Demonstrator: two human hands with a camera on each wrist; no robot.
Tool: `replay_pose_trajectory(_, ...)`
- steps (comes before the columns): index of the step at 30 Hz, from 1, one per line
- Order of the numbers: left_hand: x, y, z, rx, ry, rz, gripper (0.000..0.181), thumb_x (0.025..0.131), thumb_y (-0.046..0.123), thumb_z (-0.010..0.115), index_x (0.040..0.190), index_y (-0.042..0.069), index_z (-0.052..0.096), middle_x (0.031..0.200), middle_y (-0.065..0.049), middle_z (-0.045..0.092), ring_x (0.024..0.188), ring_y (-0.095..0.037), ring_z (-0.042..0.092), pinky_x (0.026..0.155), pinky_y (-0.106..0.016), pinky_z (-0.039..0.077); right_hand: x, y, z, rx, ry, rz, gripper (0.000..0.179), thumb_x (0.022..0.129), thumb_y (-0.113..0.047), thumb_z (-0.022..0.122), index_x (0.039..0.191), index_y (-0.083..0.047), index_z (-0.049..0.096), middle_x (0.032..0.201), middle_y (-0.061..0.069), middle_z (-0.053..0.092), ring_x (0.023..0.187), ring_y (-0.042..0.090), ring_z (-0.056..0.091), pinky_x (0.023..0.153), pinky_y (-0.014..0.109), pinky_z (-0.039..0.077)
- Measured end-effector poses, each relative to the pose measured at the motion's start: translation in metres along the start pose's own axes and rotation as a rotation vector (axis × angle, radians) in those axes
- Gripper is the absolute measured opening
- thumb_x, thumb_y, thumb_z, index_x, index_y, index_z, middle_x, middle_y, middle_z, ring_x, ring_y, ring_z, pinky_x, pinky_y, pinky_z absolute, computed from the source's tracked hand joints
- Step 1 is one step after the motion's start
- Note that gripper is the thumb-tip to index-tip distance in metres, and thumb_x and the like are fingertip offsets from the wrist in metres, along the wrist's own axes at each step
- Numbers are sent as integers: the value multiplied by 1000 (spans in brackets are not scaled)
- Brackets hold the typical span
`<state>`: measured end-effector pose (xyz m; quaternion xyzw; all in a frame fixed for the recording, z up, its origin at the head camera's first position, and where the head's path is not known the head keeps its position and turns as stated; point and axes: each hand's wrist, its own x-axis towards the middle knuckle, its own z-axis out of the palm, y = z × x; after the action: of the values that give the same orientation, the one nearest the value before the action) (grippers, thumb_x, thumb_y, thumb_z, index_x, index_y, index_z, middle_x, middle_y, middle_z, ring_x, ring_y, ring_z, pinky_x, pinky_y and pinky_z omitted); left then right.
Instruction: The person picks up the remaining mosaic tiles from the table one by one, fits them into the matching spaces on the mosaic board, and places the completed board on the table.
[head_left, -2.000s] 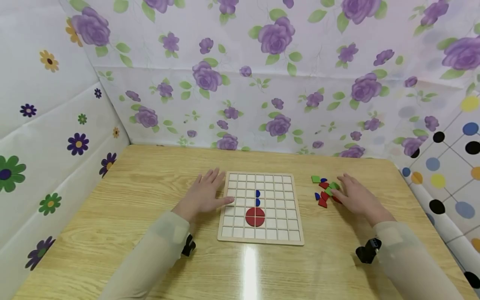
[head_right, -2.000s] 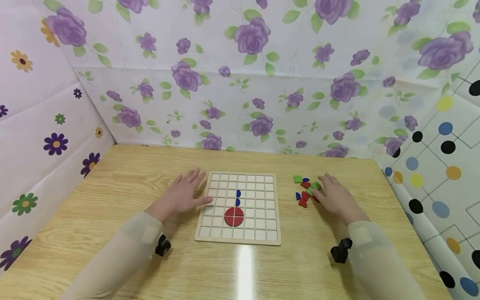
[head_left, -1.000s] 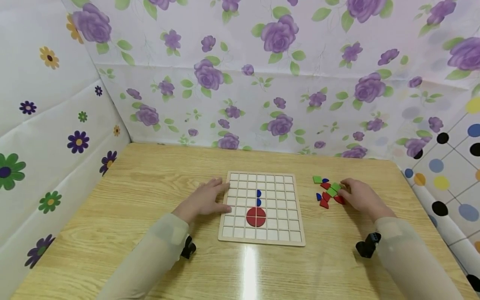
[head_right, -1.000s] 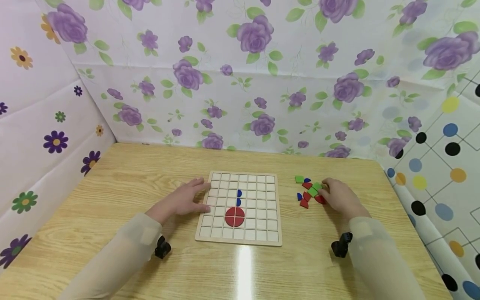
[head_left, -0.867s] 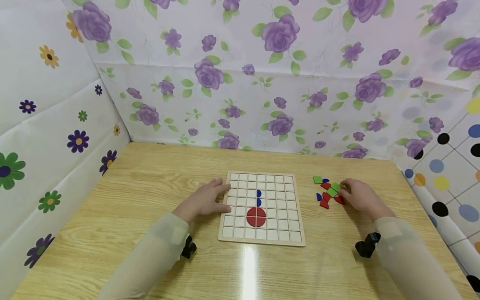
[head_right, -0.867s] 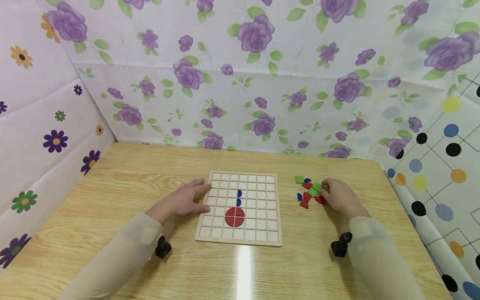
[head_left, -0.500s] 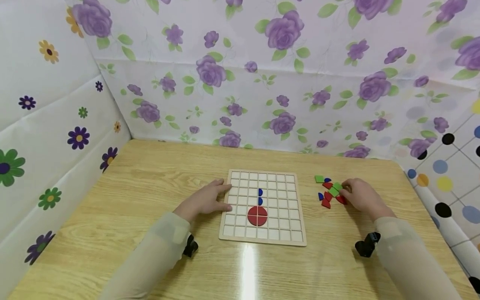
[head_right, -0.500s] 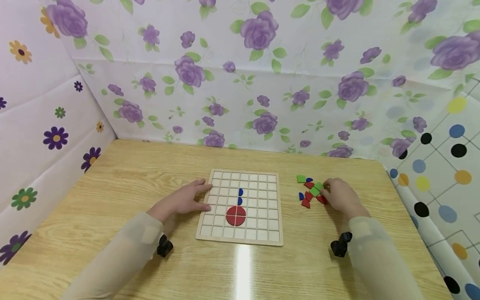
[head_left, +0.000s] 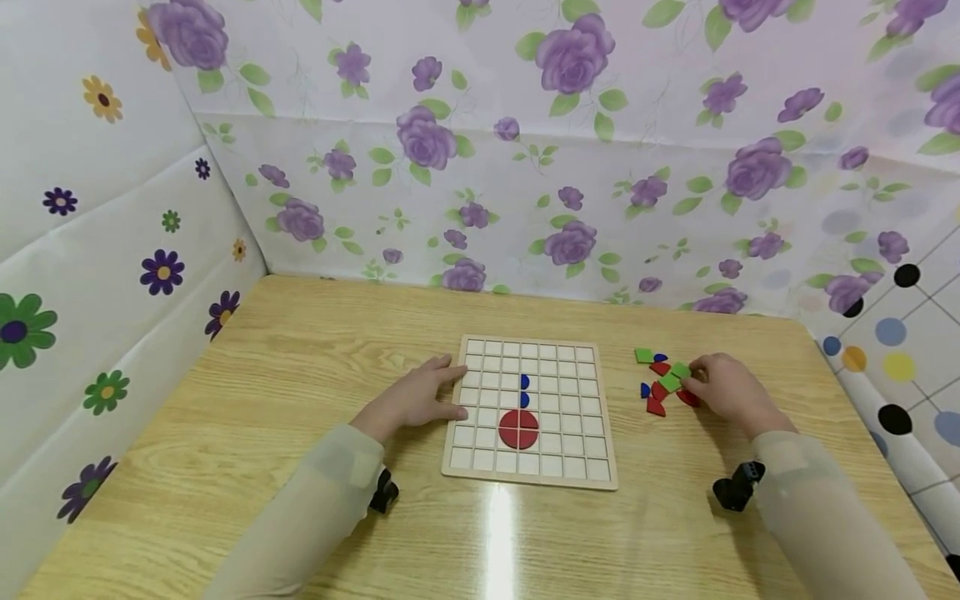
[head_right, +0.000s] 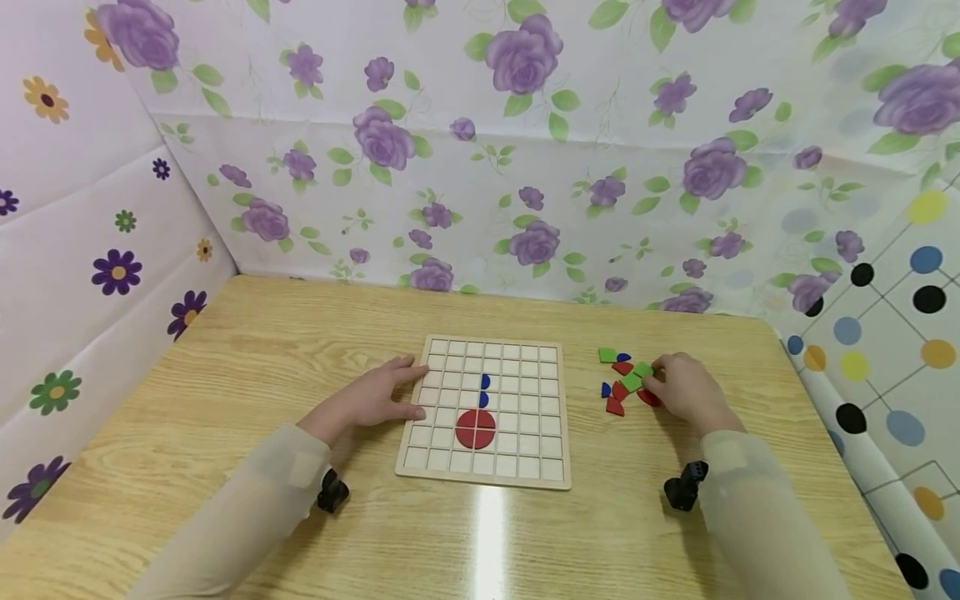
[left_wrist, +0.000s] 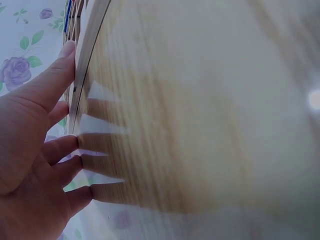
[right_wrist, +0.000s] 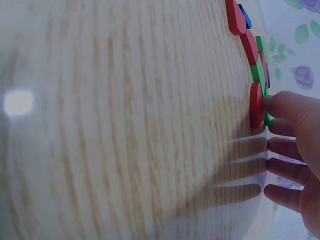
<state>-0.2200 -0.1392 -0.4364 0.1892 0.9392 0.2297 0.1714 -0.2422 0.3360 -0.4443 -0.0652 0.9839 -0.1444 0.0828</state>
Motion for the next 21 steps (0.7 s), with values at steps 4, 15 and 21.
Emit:
replay_pose_trajectory(4, 0, 1, 0, 0, 2, 4, 77, 84, 44, 68, 148, 19, 35, 158, -14, 16, 145, -34, 16, 115, -52, 22, 0, -1, -1, -6, 12, -6, 44, 94, -25, 56, 121, 10, 57, 120, 33, 55, 111, 49, 50, 93, 62, 42)
replay_pose_trajectory(15, 2, 0, 0, 13, -1, 3, 77, 83, 44, 68, 148, 19, 35, 158, -14, 17, 145, -34, 17, 115, -51, 24, -3, -2, -2, 5, 12, 2, 43, 94, -25, 55, 120, 10, 57, 117, 33, 56, 106, 47, 54, 89, 60, 45)
replay_pose_trajectory(21, 1, 0, 0, 13, 3, -2, 77, 83, 45, 69, 147, 19, 36, 158, -14, 17, 145, -34, 18, 115, -50, 24, -5, -5, -4, 23, 8, 1, 43, 95, -25, 54, 122, 9, 55, 120, 33, 54, 109, 48, 52, 91, 61, 43)
